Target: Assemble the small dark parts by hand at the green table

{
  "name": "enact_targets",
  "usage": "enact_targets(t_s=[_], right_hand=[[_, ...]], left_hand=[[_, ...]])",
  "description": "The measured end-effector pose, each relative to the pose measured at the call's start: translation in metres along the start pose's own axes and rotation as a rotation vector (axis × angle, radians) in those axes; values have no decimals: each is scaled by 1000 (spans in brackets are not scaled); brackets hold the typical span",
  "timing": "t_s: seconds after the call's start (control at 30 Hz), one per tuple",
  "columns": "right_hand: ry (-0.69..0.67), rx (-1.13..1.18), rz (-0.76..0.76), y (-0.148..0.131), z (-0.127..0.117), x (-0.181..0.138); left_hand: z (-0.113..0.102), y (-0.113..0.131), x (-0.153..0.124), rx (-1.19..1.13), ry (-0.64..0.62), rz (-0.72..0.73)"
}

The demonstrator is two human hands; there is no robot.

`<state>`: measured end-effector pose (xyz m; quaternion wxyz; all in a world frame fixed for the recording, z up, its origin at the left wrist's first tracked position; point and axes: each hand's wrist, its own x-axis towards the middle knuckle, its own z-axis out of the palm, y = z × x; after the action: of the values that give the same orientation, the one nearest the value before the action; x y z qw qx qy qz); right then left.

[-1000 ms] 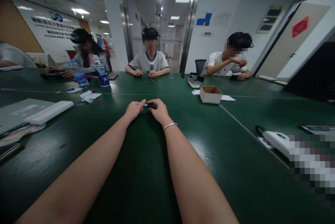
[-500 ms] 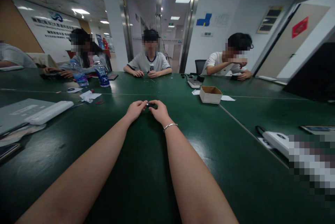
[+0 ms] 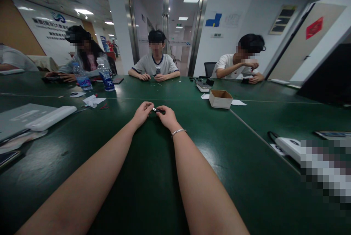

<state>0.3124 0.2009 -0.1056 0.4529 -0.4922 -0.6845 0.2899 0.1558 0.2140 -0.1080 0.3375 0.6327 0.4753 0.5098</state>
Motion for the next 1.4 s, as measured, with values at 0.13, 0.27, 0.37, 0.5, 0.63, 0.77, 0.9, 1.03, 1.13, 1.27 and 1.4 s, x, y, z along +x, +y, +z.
enact_targets(t_s=[0.13,0.27,0.37,0.5,0.63,0.77,0.9,1.03,1.13,1.27,1.4], right_hand=[[-1,-1,-9,-2,0,-1],[-5,-10,17,-3,-1,-1],[-10,0,28,-4,-1,-1],[-59,40,80,-6,-2,-2],[-121,57,93,-9,-4,-3],[-91,7,46,-10,-4,-5],[-71,-95,21,-14,-3,-8],[-70,-124,-9,-13,-1,-9],[-59,-145,-31,-11,3,-10],[-38,-70,1,-16,12,-11],[-54,157,158,-26,20,-15]], left_hand=[[1,-4,1,2,5,4],[2,-4,3,-71,3,47],[2,-2,4,-145,-5,72],[0,2,3,-206,-28,63],[-2,7,1,-171,-84,49],[-2,9,-1,-113,-94,17],[-2,7,-2,7,-65,-17],[-1,10,-5,135,-41,-8],[0,14,-7,157,-39,-17],[2,14,-10,155,-47,-24],[3,12,-14,129,-19,-22]])
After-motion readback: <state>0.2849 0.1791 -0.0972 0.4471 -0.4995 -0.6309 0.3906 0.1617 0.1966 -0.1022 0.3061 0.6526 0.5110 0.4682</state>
